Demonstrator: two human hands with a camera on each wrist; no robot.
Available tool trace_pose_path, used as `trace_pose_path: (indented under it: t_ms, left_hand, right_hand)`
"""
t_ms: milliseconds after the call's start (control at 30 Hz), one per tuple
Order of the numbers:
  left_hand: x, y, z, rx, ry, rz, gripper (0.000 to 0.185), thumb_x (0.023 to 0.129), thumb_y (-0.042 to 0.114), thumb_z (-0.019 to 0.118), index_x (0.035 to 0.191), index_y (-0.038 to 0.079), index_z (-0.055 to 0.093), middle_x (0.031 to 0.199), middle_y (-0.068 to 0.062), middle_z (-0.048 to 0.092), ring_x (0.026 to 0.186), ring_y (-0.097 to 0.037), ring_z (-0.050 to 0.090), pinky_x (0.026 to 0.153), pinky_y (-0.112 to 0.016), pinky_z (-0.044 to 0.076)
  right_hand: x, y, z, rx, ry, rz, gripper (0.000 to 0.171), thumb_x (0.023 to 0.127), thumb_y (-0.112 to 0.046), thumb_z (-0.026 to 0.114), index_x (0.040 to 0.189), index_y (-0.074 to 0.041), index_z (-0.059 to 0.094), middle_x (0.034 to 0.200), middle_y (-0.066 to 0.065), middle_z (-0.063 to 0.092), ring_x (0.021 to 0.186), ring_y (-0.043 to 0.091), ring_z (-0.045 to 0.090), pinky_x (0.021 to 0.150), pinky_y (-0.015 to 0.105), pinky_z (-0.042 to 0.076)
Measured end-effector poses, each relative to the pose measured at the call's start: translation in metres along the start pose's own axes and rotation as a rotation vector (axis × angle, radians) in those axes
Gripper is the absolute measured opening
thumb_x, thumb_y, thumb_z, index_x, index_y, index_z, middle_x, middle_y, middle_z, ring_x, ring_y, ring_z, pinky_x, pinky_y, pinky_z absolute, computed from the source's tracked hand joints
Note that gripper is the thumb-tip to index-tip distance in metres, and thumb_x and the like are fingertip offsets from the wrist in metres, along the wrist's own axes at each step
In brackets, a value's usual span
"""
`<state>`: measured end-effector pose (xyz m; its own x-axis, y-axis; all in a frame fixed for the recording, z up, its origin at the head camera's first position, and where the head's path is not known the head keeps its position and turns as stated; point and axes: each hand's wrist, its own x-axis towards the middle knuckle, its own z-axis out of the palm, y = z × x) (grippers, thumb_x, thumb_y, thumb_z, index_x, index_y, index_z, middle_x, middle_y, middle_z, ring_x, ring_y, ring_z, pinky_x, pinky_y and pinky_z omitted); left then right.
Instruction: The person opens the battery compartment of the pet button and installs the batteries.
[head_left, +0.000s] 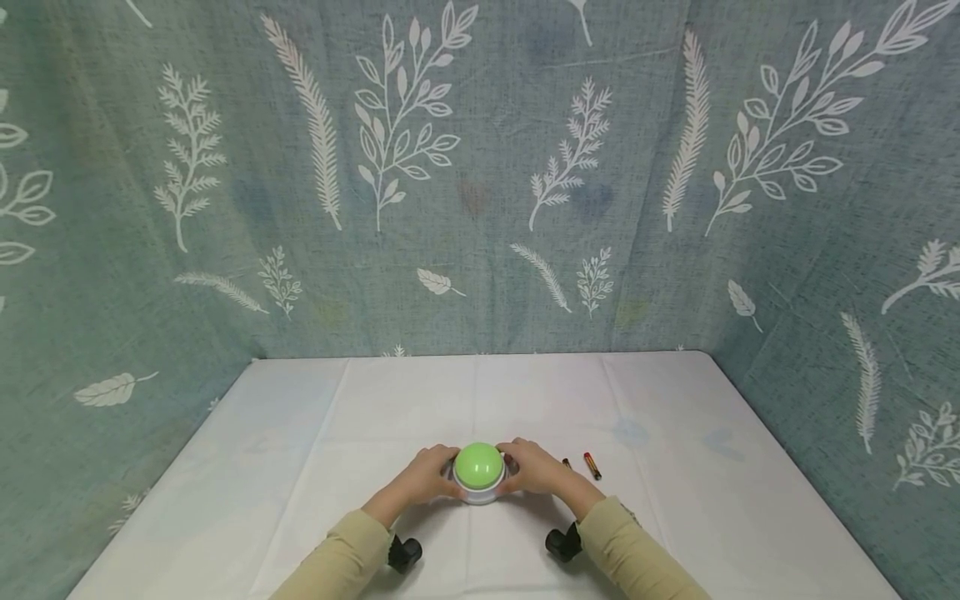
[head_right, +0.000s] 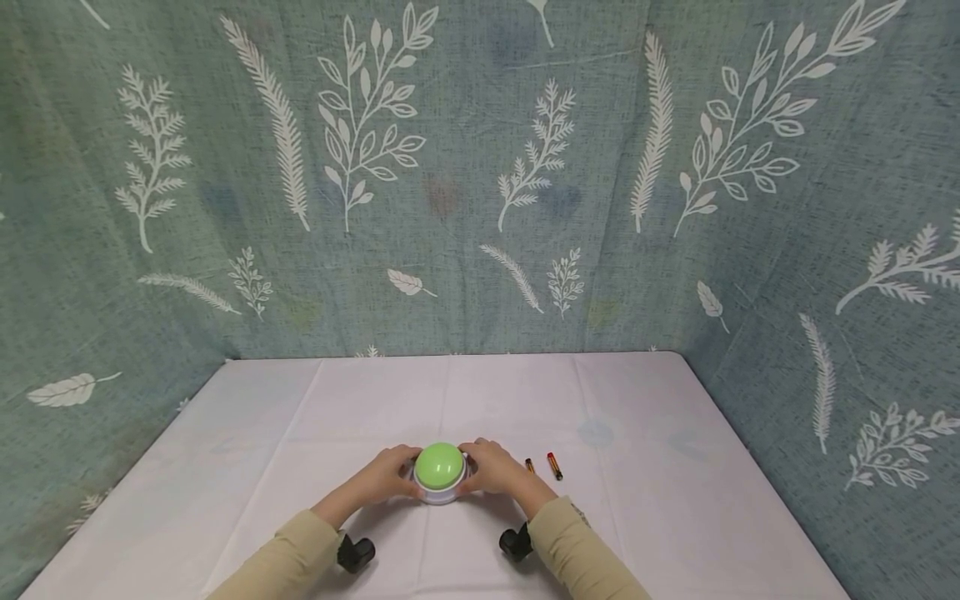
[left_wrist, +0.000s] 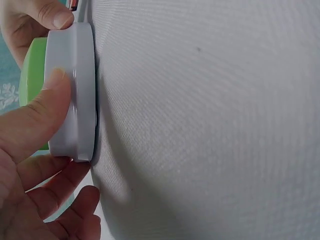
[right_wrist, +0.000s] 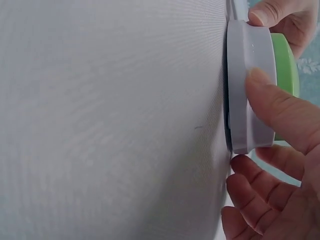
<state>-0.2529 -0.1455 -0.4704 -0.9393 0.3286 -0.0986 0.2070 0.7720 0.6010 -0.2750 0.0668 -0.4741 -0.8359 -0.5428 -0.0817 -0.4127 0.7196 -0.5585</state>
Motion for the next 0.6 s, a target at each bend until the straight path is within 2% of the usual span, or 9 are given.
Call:
trace_pose_path:
  t_ms: [167, 267, 433, 600]
  left_hand:
    - [-0.001, -0.001, -0.002, -0.033, -0.013, -0.005, 0.073, 0.067, 0.024, 0.079, 0.126, -0.005, 0.048, 0.127, -0.022, 0.05, 0.12, -0.041, 0.041, 0.099, -0.055, 0.031]
    - [-0.001, -0.003, -0.003, -0.068, -0.03, 0.008, 0.071, 0.068, 0.023, 0.078, 0.126, -0.005, 0.048, 0.124, -0.021, 0.051, 0.115, -0.04, 0.046, 0.096, -0.053, 0.036]
    - [-0.001, -0.002, -0.009, -0.138, -0.05, 0.05, 0.064, 0.074, 0.023, 0.076, 0.126, -0.002, 0.05, 0.118, -0.016, 0.055, 0.098, -0.027, 0.054, 0.083, -0.043, 0.046]
    - [0.0, 0.003, -0.015, -0.195, -0.042, 0.055, 0.062, 0.077, 0.028, 0.073, 0.128, 0.001, 0.05, 0.115, -0.011, 0.056, 0.09, -0.017, 0.051, 0.074, -0.034, 0.044]
  right_hand:
    - [0.0, 0.0, 0.001, 0.029, -0.002, -0.013, 0.066, 0.07, -0.031, 0.078, 0.124, -0.004, 0.053, 0.105, 0.004, 0.055, 0.099, 0.02, 0.052, 0.09, 0.04, 0.044]
    - [-0.002, 0.0, -0.001, 0.06, -0.012, -0.021, 0.066, 0.07, -0.032, 0.078, 0.124, -0.003, 0.053, 0.111, 0.007, 0.056, 0.105, 0.023, 0.052, 0.093, 0.041, 0.043]
    - [-0.005, 0.001, -0.006, 0.203, -0.025, -0.02, 0.064, 0.073, -0.03, 0.076, 0.125, -0.001, 0.051, 0.119, 0.011, 0.057, 0.109, 0.028, 0.053, 0.092, 0.043, 0.043]
    - [-0.009, 0.0, -0.013, 0.321, 0.004, -0.04, 0.065, 0.075, -0.03, 0.073, 0.126, 0.001, 0.049, 0.119, 0.013, 0.057, 0.11, 0.029, 0.052, 0.091, 0.045, 0.042]
